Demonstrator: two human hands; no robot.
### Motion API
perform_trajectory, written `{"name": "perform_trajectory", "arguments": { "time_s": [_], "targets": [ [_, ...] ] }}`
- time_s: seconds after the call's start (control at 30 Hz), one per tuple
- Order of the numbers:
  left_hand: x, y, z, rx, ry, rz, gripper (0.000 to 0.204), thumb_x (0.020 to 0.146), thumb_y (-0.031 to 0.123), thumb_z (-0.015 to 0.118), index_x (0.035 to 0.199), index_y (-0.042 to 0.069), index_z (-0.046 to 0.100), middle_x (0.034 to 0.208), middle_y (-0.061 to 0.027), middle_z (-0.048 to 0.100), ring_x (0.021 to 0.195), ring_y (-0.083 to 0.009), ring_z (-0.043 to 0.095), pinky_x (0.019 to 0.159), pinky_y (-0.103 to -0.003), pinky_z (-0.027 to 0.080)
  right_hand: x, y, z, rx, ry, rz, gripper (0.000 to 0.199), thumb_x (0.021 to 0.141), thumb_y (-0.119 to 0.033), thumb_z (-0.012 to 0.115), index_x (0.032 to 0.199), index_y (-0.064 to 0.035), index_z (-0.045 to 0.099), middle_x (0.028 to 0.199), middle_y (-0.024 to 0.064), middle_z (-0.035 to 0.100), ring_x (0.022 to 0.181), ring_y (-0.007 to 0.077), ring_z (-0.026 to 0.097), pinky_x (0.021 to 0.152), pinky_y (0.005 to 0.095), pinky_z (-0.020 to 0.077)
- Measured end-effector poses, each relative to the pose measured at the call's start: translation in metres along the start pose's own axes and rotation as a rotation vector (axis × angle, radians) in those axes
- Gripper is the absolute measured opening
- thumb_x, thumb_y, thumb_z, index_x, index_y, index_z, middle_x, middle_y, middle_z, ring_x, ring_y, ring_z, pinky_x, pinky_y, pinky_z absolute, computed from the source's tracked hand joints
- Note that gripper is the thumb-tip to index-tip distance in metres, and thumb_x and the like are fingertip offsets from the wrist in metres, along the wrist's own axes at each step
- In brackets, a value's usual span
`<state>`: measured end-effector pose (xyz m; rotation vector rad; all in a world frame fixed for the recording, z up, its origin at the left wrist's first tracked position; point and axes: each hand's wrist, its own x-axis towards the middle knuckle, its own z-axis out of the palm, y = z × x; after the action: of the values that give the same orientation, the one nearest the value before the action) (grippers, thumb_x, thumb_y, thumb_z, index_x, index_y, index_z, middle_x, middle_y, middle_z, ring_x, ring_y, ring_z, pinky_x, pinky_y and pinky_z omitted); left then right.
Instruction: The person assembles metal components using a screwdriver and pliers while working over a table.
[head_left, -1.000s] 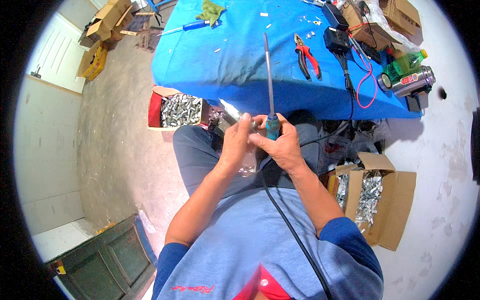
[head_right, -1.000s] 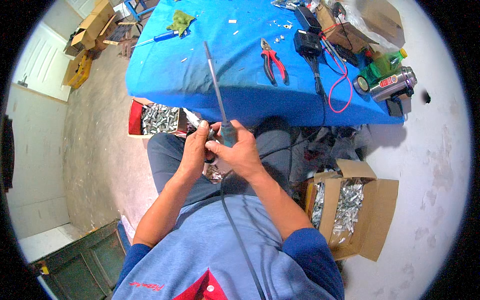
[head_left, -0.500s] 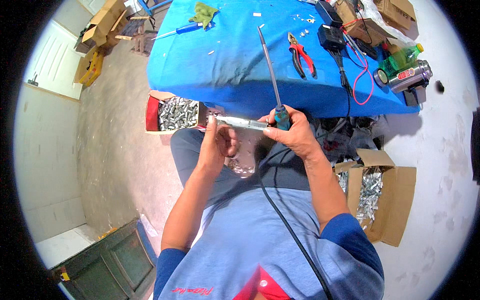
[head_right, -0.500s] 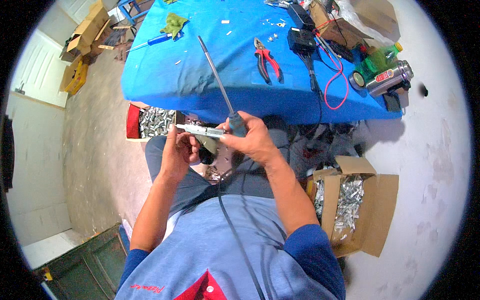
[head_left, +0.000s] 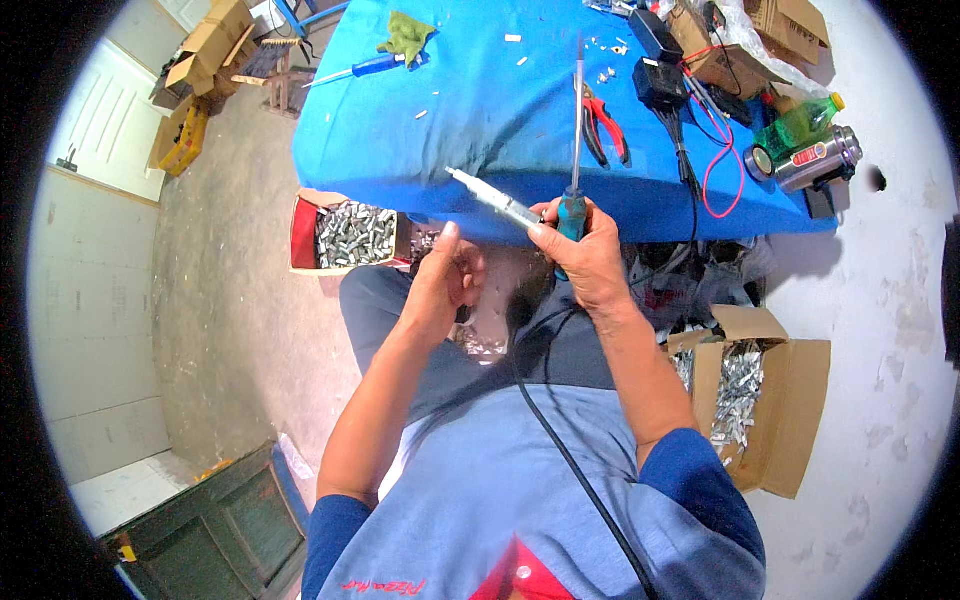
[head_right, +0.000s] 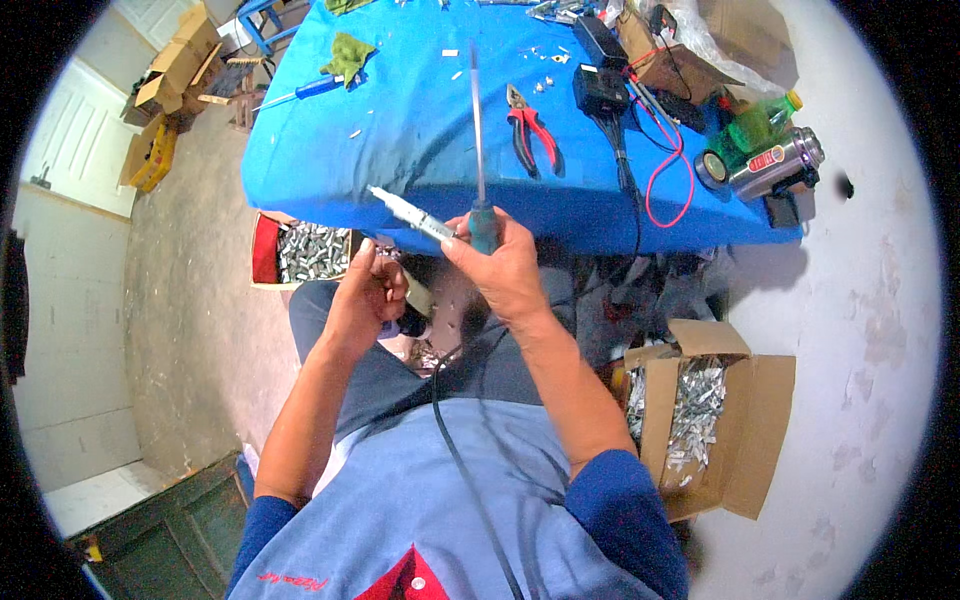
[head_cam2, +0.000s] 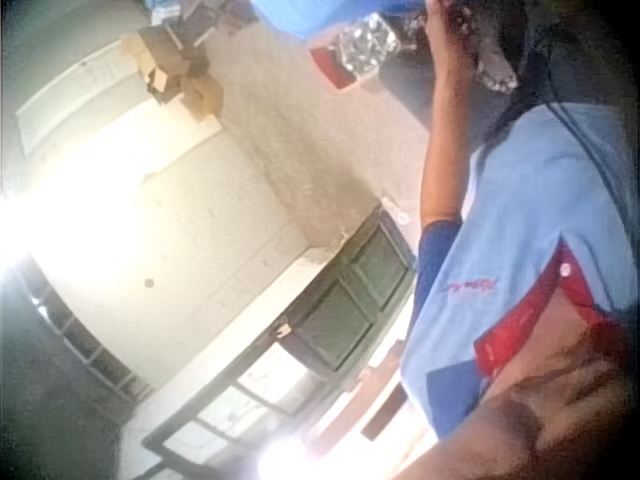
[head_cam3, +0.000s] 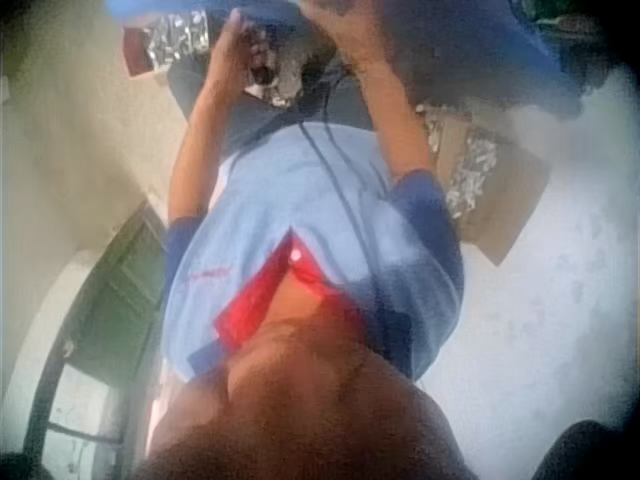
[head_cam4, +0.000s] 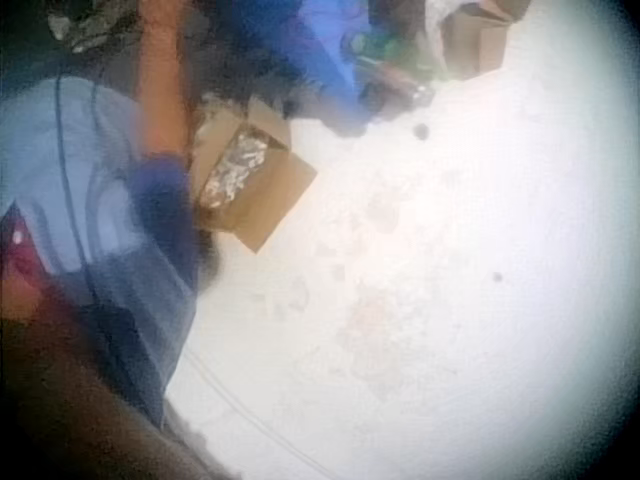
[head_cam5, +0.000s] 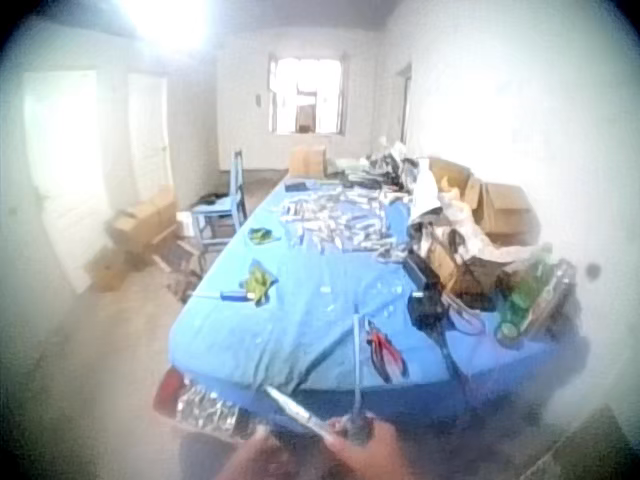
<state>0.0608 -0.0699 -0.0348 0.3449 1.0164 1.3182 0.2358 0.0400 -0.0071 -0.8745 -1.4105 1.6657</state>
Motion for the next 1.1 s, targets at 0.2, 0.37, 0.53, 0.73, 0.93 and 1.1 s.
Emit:
{"name": "perform_trajectory", "arguments": {
  "time_s": [0.2, 0.37, 0.53, 0.73, 0.93, 1.1],
  "targets": [
    [0.047, 0.022, 0.043, 0.291, 0.069, 0.092, 0.048, 0.098, 0.050, 0.051, 0.076, 0.008, 0.057, 0.067, 0.0001, 0.049, 0.058, -0.0109, 0.044, 0.052, -0.025, 0.033, 0.030, 0.038, 0.030, 0.205, 0.302, -0.143, 0.015, 0.081, -0.004, 0.072, 0.091, -0.0039, 0.061, 0.090, 0.0029, 0.065, 0.073, 0.0093, 0.056, 0.065, 0.0260, 0.0480],
    [0.091, 0.046, 0.038, 0.571, 0.272, 0.326, 0.046, 0.095, 0.044, 0.059, 0.089, -0.001, 0.064, 0.072, -0.0022, 0.056, 0.063, -0.0106, 0.049, 0.055, -0.026, 0.040, 0.064, 0.038, 0.049, 0.099, 0.504, -0.163, 0.018, 0.079, -0.008, 0.074, 0.091, -0.0033, 0.062, 0.085, 0.0021, 0.063, 0.075, 0.0114, 0.057, 0.069, 0.0287, 0.0490],
    [0.123, 0.083, 0.005, 0.828, 0.442, 0.499, 0.043, 0.094, 0.037, 0.063, 0.093, -0.005, 0.067, 0.072, -0.0038, 0.059, 0.060, -0.0110, 0.051, 0.054, -0.027, 0.042, 0.103, 0.033, 0.072, -0.016, 0.596, -0.191, 0.018, 0.080, -0.010, 0.072, 0.092, -0.0025, 0.061, 0.083, 0.0048, 0.063, 0.075, 0.0160, 0.059, 0.072, 0.0331, 0.0495],
    [0.153, 0.127, -0.008, 1.105, 0.464, 0.562, 0.057, 0.093, 0.049, 0.057, 0.089, -0.007, 0.067, 0.079, -0.0179, 0.068, 0.075, -0.0223, 0.063, 0.072, -0.038, 0.049, 0.126, 0.022, 0.109, -0.248, 0.665, -0.203, 0.021, 0.080, -0.014, 0.071, 0.091, 0.0009, 0.062, 0.079, 0.0160, 0.065, 0.072, 0.0309, 0.063, 0.072, 0.0413, 0.0494],
    [0.156, 0.109, -0.020, 1.104, 0.349, 0.528, 0.052, 0.090, 0.045, 0.064, 0.093, -0.007, 0.063, 0.079, -0.0183, 0.065, 0.072, -0.0245, 0.060, 0.069, -0.038, 0.048, 0.117, 0.034, 0.121, -0.188, 0.595, -0.185, 0.018, 0.079, -0.012, 0.069, 0.090, 0.0008, 0.063, 0.079, 0.0165, 0.067, 0.072, 0.0287, 0.065, 0.071, 0.0400, 0.0502],
    [0.145, 0.103, -0.022, 1.113, 0.359, 0.558, 0.042, 0.090, 0.040, 0.059, 0.095, -0.002, 0.063, 0.090, -0.0242, 0.065, 0.089, -0.0417, 0.063, 0.078, -0.047, 0.048, 0.113, 0.050, 0.105, 0.067, 0.372, -0.208, 0.014, 0.083, -0.009, 0.068, 0.094, -0.0010, 0.063, 0.089, 0.0064, 0.067, 0.079, 0.0142, 0.061, 0.074, 0.0315, 0.0505]
  ]
}}
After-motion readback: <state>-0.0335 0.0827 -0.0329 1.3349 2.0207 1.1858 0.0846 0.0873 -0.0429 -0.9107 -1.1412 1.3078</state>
